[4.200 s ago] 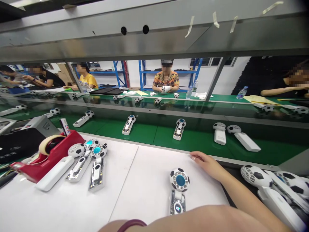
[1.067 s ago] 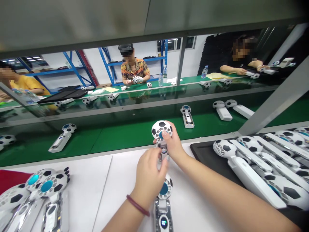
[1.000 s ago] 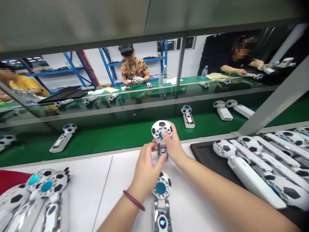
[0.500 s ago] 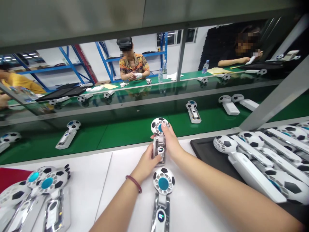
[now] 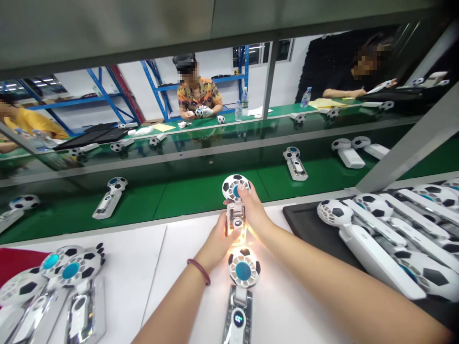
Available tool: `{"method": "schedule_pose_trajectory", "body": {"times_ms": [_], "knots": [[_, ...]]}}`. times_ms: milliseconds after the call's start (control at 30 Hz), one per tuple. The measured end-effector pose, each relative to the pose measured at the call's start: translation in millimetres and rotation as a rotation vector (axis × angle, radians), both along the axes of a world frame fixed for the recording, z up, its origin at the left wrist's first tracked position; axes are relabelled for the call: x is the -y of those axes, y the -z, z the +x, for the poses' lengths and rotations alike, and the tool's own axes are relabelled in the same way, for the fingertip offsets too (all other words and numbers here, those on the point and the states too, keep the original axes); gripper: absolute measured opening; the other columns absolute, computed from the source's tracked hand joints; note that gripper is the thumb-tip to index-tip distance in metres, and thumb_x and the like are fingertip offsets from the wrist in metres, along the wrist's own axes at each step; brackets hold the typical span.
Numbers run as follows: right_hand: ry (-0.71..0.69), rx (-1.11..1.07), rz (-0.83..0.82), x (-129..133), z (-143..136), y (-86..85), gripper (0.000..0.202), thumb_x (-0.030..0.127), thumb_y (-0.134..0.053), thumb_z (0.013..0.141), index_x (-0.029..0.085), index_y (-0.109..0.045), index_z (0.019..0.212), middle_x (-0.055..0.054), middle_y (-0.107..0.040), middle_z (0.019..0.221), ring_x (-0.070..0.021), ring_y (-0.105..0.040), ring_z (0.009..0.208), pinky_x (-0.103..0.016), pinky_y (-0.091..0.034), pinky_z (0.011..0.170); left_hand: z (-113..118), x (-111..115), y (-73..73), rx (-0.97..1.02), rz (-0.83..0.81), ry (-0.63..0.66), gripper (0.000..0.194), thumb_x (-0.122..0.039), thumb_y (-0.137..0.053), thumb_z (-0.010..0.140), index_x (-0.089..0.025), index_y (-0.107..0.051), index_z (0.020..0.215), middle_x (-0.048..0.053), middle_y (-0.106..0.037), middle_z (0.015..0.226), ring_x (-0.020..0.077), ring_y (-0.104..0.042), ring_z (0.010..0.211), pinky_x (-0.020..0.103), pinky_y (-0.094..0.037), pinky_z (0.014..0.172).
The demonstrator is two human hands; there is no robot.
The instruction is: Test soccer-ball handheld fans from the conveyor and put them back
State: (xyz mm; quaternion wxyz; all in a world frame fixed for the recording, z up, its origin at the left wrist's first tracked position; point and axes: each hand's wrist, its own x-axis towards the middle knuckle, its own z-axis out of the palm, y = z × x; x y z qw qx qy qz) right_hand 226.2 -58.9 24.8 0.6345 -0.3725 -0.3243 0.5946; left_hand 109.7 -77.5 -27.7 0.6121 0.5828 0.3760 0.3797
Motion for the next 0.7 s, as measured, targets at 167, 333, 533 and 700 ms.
{"method": "schedule_pose_trajectory", "body": {"times_ms": [167, 333, 533, 700], "knots": [[0.013, 0.006, 0.002, -2.1, 0.1, 2.1, 0.057, 0.055, -0.066, 0.065, 0.024, -0.044, 0.107, -0.002, -0.060, 0.089, -0.0142, -0.061, 0.061, -0.024, -0.049, 0.048, 0.4, 0.4, 1.8, 0.012, -0.019, 0.001, 0.048, -0.030, -0.057, 0.081, -0.024, -0.039, 0.125, 0.009, -0.049, 0.126, 0.0267, -0.045, 0.117, 0.042, -0.037, 0.096], [-0.002, -0.009, 0.068, -9.3, -0.3, 9.4, 0.061, 0.051, -0.068, 0.064, 0.026, -0.041, 0.112, -0.002, -0.061, 0.094, -0.0166, -0.063, 0.067, -0.028, -0.052, 0.057, -1.4, -3.5, 7.1, 0.021, 0.030, 0.012, 0.049, -0.031, -0.058, 0.080, -0.023, -0.038, 0.124, 0.010, -0.047, 0.128, 0.0259, -0.043, 0.119, 0.041, -0.034, 0.099], [0.074, 0.105, 0.156, -10.6, -0.2, 13.5, 0.057, 0.042, -0.068, 0.067, 0.026, -0.041, 0.115, -0.002, -0.057, 0.101, -0.0162, -0.059, 0.086, -0.029, -0.050, 0.077, -3.2, -6.6, 6.2, 0.046, 0.018, 0.030, 0.051, -0.031, -0.058, 0.080, -0.023, -0.036, 0.125, 0.008, -0.044, 0.133, 0.0242, -0.039, 0.123, 0.039, -0.029, 0.103], [0.011, 0.146, 0.232, -8.5, 2.1, 12.3, 0.056, 0.035, -0.067, 0.069, 0.028, -0.041, 0.117, 0.000, -0.056, 0.102, -0.0139, -0.056, 0.089, -0.025, -0.047, 0.080, -2.7, -7.3, 3.7, 0.084, -0.019, 0.031, 0.053, -0.034, -0.058, 0.080, -0.023, -0.035, 0.126, 0.008, -0.044, 0.133, 0.0246, -0.040, 0.123, 0.038, -0.032, 0.102]]}}
